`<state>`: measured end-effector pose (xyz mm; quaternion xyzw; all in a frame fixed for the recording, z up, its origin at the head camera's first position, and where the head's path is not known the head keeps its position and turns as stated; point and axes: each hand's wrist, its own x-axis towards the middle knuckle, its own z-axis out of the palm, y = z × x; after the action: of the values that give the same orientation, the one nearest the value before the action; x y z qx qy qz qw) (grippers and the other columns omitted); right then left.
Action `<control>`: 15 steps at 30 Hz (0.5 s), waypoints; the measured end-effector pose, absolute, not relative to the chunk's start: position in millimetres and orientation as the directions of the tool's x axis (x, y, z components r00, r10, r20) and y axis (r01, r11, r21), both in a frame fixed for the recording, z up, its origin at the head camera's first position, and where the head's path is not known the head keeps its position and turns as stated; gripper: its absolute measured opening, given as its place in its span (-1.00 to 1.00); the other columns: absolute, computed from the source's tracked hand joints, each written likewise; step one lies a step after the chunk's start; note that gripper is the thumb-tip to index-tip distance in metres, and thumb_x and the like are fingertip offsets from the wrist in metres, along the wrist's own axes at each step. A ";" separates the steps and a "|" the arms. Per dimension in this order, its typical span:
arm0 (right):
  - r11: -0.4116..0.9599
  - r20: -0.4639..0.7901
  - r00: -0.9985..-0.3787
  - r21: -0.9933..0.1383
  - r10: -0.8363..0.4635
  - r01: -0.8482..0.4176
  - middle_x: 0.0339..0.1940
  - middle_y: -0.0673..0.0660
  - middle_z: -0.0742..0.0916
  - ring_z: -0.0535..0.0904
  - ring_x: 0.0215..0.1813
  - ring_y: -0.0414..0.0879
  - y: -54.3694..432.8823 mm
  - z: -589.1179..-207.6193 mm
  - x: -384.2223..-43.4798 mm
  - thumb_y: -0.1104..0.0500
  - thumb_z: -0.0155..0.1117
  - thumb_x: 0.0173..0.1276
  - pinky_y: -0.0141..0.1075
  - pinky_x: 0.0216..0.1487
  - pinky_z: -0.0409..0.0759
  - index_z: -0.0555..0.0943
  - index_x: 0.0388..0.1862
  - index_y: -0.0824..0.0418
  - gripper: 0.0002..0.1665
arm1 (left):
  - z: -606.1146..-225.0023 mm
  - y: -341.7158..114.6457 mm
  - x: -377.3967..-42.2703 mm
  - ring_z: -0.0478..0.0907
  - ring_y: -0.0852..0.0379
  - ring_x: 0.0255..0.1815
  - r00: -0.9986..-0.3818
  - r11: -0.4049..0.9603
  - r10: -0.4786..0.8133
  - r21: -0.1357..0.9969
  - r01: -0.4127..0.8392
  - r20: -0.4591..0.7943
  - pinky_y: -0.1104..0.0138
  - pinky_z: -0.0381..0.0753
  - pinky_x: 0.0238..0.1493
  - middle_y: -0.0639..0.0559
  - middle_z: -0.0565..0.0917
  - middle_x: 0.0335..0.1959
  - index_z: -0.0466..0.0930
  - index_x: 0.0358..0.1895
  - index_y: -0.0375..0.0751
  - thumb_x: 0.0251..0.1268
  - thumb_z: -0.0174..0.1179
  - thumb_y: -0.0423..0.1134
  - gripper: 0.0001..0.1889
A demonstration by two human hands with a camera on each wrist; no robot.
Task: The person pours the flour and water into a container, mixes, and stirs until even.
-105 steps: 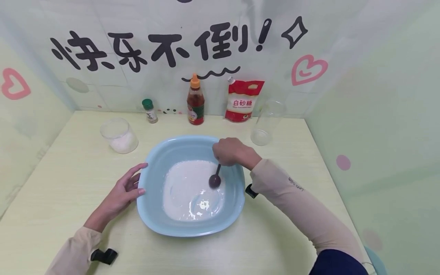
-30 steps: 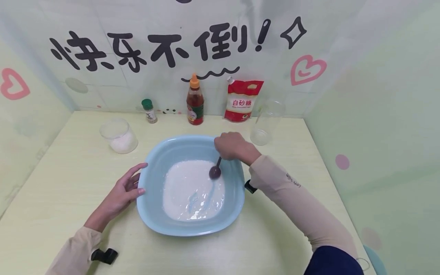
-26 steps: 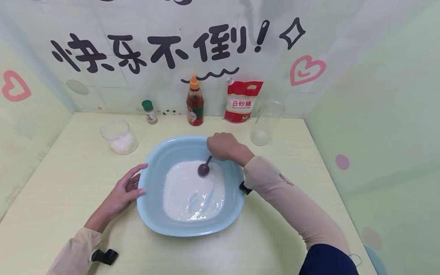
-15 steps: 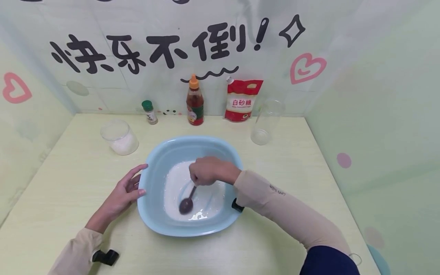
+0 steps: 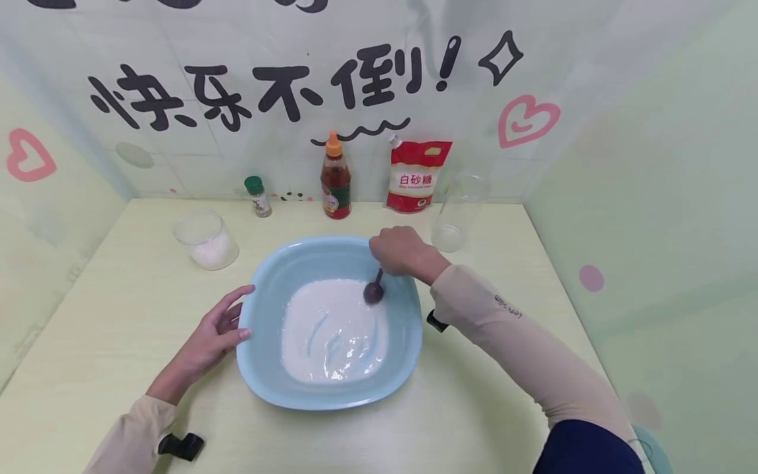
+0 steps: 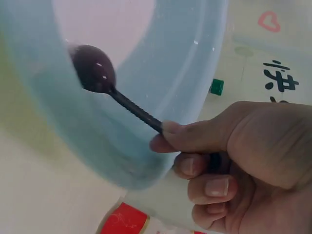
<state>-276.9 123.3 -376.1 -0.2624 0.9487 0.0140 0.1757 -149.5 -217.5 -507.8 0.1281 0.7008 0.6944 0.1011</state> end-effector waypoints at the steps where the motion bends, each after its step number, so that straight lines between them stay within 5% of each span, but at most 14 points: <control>1: 0.857 -0.322 -0.801 -0.076 -0.505 -0.510 -0.41 0.08 0.67 0.54 -0.35 -0.03 119.4 -378.1 -279.4 0.16 0.32 0.35 -0.27 -0.21 0.56 0.70 -0.20 0.13 -0.90 | -508.4 -217.7 -149.3 0.62 0.29 0.10 -0.947 0.001 0.319 0.999 0.036 0.033 0.41 0.65 0.05 0.07 0.56 0.10 0.15 0.53 -0.12 0.30 0.21 -0.49 -0.25; 7: 0.806 -0.278 -0.758 -0.151 -0.590 -0.572 -0.33 0.06 0.69 0.55 -0.31 -0.06 83.8 -393.9 -278.9 0.12 0.29 0.41 -0.29 -0.21 0.53 0.71 -0.06 0.13 -0.81 | -510.1 -218.5 -148.8 0.61 0.29 0.11 -0.948 -0.001 0.317 0.999 0.038 0.036 0.42 0.64 0.06 0.08 0.56 0.11 0.14 0.54 -0.13 0.29 0.21 -0.48 -0.24; 15: 0.700 -0.378 -0.604 -0.211 -0.702 -0.682 -0.31 -0.06 0.71 0.56 -0.30 -0.14 54.5 -400.2 -241.1 0.13 0.29 0.41 -0.33 -0.18 0.54 0.73 -0.01 0.00 -0.79 | -508.9 -217.9 -149.1 0.61 0.31 0.13 -0.950 0.008 0.309 0.999 0.050 0.045 0.43 0.63 0.07 0.02 0.56 0.11 0.16 0.53 -0.14 0.29 0.21 -0.49 -0.25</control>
<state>-241.1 54.5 -400.2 -0.3863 0.8953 -0.0228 0.2207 -149.1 -217.9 -508.9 0.1277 0.7038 0.6925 0.0933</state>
